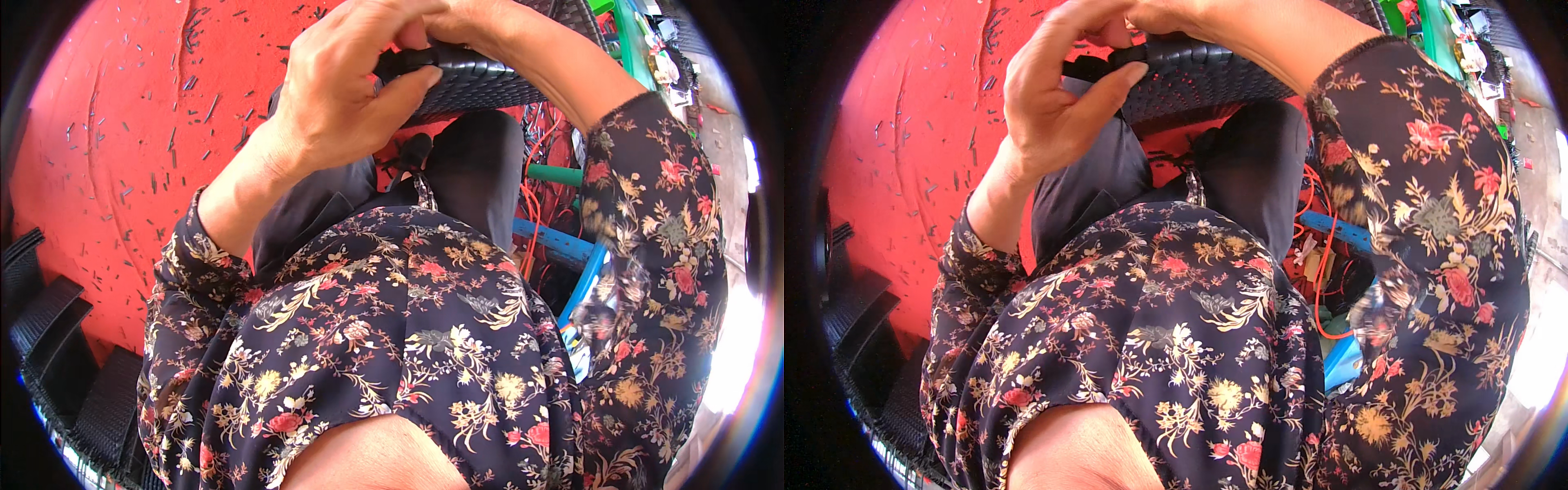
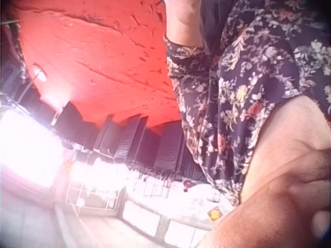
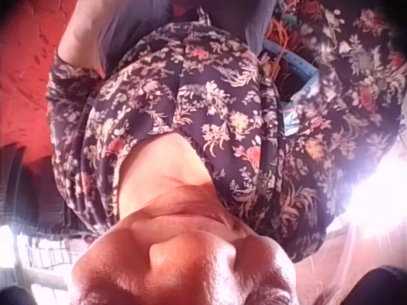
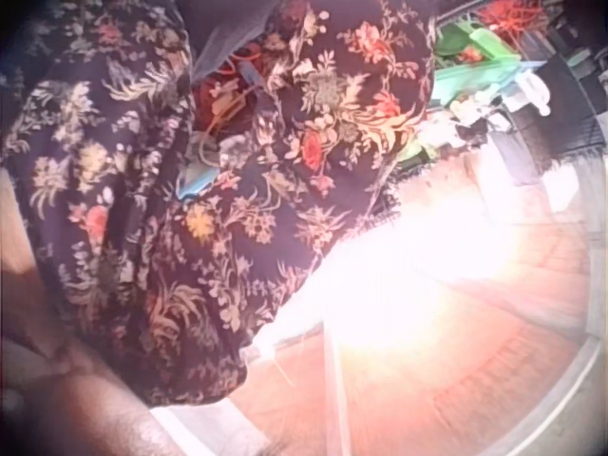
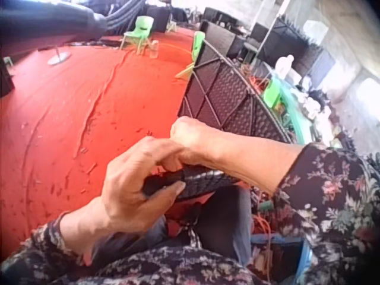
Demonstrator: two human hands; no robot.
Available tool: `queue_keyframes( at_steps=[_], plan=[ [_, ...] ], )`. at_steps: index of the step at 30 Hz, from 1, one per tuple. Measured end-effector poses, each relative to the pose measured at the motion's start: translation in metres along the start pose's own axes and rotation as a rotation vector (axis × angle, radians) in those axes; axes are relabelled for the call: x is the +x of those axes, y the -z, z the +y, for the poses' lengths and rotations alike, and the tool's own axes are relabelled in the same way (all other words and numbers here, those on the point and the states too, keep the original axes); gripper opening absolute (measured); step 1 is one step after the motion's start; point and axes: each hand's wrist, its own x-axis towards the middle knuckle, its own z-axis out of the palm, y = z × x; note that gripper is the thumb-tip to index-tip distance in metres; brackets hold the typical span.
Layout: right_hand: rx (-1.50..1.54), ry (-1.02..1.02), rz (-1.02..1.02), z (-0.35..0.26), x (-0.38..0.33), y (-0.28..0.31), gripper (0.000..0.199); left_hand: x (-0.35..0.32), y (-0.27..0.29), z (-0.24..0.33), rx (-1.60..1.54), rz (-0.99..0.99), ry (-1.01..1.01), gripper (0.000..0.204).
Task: The person weaves black plastic strips through a furniture frame, trims the strips using pliers, and attaches them to the frame using a staple gun.
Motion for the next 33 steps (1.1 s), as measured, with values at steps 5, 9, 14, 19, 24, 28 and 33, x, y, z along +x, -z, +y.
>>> queue_keyframes(
  at_steps=[5, 9, 14, 19, 24, 28, 33],
  plan=[
    [0.008, 0.022, -0.067, 0.010, 0.000, -0.005, 0.015, -0.001, 0.002, -0.009, 0.224, -0.176, -0.117, 0.029],
    [0.051, 0.058, -0.107, 0.012, 0.005, -0.007, 0.014, -0.003, 0.007, -0.009, 0.376, -0.312, -0.172, 0.023],
    [0.106, 0.027, -0.134, 0.017, -0.004, -0.010, 0.014, -0.002, -0.003, -0.017, 0.371, -0.264, -0.287, 0.025],
    [0.194, 0.006, -0.175, 0.024, -0.008, -0.006, 0.014, 0.006, 0.000, -0.017, 0.296, -0.337, -0.248, 0.031],
    [0.330, 0.019, -0.240, 0.025, -0.001, 0.000, 0.014, 0.004, 0.007, -0.027, 0.275, -0.382, -0.212, 0.032],
    [0.573, -0.004, -0.257, 0.038, -0.004, 0.005, 0.016, 0.007, 0.005, -0.031, 0.216, -0.369, -0.206, 0.031],
    [0.328, 0.231, -0.382, 0.017, -0.021, 0.023, 0.021, 0.005, 0.010, -0.030, 0.202, -0.361, -0.198, 0.029]
  ],
)
